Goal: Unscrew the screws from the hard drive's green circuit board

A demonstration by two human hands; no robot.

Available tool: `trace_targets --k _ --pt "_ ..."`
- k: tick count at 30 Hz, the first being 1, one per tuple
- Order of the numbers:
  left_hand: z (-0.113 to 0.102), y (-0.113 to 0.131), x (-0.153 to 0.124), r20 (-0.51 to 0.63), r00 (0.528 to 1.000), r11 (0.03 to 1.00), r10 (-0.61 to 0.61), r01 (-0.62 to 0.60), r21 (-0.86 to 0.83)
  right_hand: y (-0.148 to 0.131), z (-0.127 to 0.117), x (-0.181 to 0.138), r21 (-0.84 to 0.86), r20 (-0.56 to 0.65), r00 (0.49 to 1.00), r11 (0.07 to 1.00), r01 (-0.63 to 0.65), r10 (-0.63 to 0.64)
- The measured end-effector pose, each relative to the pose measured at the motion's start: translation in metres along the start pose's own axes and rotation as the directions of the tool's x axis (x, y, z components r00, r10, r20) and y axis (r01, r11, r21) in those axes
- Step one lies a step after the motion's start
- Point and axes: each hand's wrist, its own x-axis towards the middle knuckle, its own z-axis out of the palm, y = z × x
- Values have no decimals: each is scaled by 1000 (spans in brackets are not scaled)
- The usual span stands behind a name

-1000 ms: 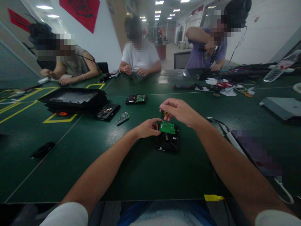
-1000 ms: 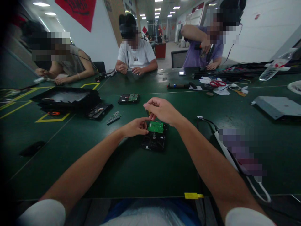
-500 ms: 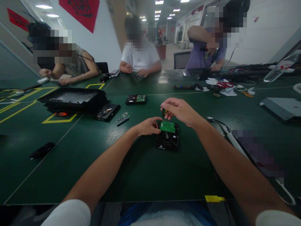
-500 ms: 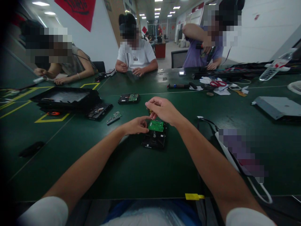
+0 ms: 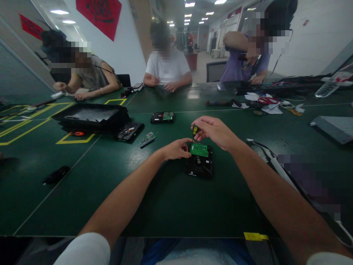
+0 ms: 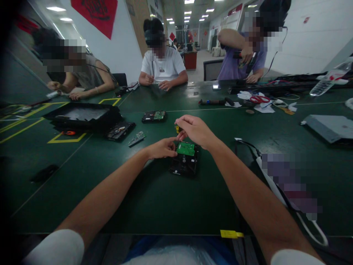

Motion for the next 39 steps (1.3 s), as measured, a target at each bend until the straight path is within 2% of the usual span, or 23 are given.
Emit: trace_targets --k 3,9,11,20,24,28,39 --pt "0 -2 0 1 1000 1000 5 -5 -5 -1 0 0 41 -4 999 999 -34 34" --pt "0 -5 1 7 1000 1000 12 -12 -24 1 -4 -1 -158 3 997 985 76 -77" --pt "0 -5 1 3 1000 1000 6 -6 -25 2 -4 -2 -174 12 997 982 77 -76" --pt "1 -1 0 -3 1000 1000 -14 14 -8 0 -1 0 54 8 999 998 -32 31" --pt "1 -2 0 -4 1000 1000 -18 18 -9 0 -3 1 9 33 999 1000 -26 26" --pt "0 -2 0 -9 1000 1000 -21 21 -13 -1 -2 -1 -51 -8 1000 999 -8 8" --pt "2 1 -2 -18 999 1000 -26 26 -10 -2 -2 0 54 12 999 997 -52 52"
